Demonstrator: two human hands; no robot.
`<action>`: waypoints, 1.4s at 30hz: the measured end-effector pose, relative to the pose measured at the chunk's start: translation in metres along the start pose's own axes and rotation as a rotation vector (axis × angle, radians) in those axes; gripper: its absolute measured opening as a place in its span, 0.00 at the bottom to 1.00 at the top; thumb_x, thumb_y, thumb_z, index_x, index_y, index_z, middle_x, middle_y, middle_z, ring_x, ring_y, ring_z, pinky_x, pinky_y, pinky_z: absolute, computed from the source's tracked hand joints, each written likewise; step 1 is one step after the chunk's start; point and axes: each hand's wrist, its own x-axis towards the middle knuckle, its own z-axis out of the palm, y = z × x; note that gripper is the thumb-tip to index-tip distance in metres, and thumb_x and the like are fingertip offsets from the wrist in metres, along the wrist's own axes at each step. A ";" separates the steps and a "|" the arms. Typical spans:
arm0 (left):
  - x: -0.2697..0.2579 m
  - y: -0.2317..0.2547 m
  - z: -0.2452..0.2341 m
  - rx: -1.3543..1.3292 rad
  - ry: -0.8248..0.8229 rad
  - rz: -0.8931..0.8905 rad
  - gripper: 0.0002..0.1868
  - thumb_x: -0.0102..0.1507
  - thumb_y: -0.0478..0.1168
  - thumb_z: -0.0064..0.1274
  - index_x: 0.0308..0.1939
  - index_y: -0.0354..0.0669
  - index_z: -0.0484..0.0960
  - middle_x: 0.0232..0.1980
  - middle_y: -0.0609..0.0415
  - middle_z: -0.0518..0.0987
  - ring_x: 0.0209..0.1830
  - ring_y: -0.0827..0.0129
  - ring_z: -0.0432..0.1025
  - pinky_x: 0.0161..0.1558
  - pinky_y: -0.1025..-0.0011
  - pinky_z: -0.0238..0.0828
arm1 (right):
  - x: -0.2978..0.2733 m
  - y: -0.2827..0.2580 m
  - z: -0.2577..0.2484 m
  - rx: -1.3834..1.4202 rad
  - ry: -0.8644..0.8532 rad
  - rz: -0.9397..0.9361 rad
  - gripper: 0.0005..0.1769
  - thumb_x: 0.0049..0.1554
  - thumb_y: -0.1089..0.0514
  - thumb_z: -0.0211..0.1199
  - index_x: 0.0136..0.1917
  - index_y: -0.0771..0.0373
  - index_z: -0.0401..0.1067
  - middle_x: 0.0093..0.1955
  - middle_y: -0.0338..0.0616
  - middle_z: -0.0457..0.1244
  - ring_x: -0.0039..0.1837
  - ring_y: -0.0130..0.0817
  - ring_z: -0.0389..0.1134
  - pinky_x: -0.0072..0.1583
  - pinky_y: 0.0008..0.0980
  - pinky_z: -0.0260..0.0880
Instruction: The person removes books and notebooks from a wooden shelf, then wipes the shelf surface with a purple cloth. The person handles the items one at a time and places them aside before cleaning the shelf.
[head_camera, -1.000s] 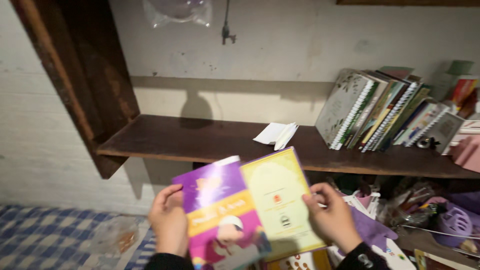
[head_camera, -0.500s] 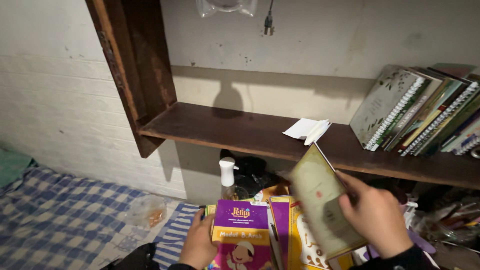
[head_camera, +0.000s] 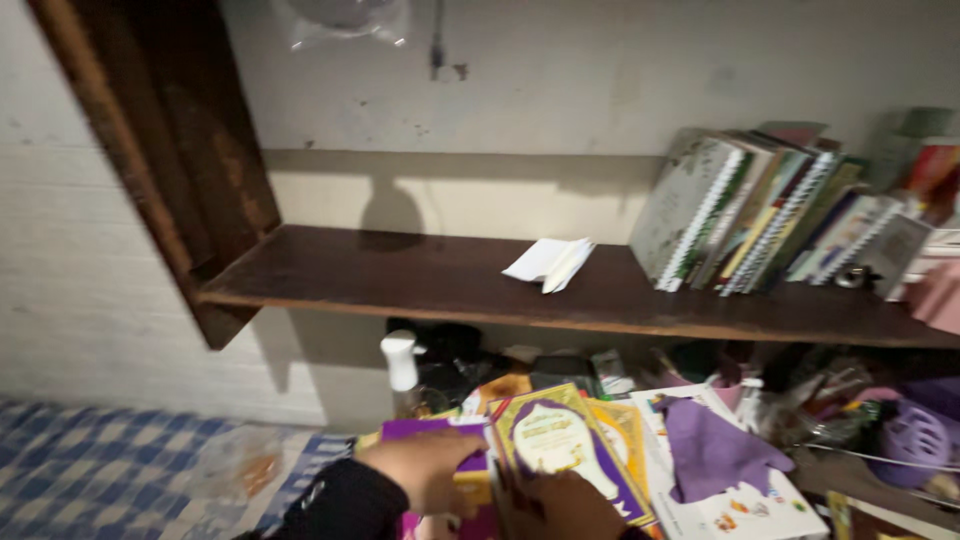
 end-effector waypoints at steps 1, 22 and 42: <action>0.005 0.009 -0.012 0.007 0.007 0.035 0.41 0.54 0.53 0.65 0.70 0.49 0.69 0.68 0.43 0.73 0.70 0.51 0.66 0.67 0.60 0.63 | -0.007 0.008 -0.014 0.135 0.075 0.002 0.23 0.53 0.48 0.68 0.61 0.56 0.76 0.52 0.55 0.71 0.54 0.54 0.73 0.54 0.47 0.72; 0.284 0.225 -0.203 -0.092 0.822 0.440 0.46 0.53 0.42 0.67 0.72 0.55 0.60 0.75 0.44 0.57 0.65 0.37 0.64 0.60 0.50 0.67 | 0.035 0.188 -0.369 -0.434 0.580 0.261 0.55 0.47 0.47 0.73 0.79 0.60 0.48 0.80 0.54 0.49 0.79 0.54 0.49 0.68 0.54 0.52; 0.268 0.146 -0.152 -0.505 1.255 0.348 0.29 0.60 0.32 0.53 0.63 0.37 0.60 0.50 0.28 0.79 0.47 0.36 0.78 0.47 0.51 0.77 | 0.047 0.179 -0.327 -0.420 1.125 0.383 0.36 0.44 0.40 0.76 0.56 0.62 0.65 0.55 0.52 0.64 0.58 0.50 0.66 0.56 0.46 0.66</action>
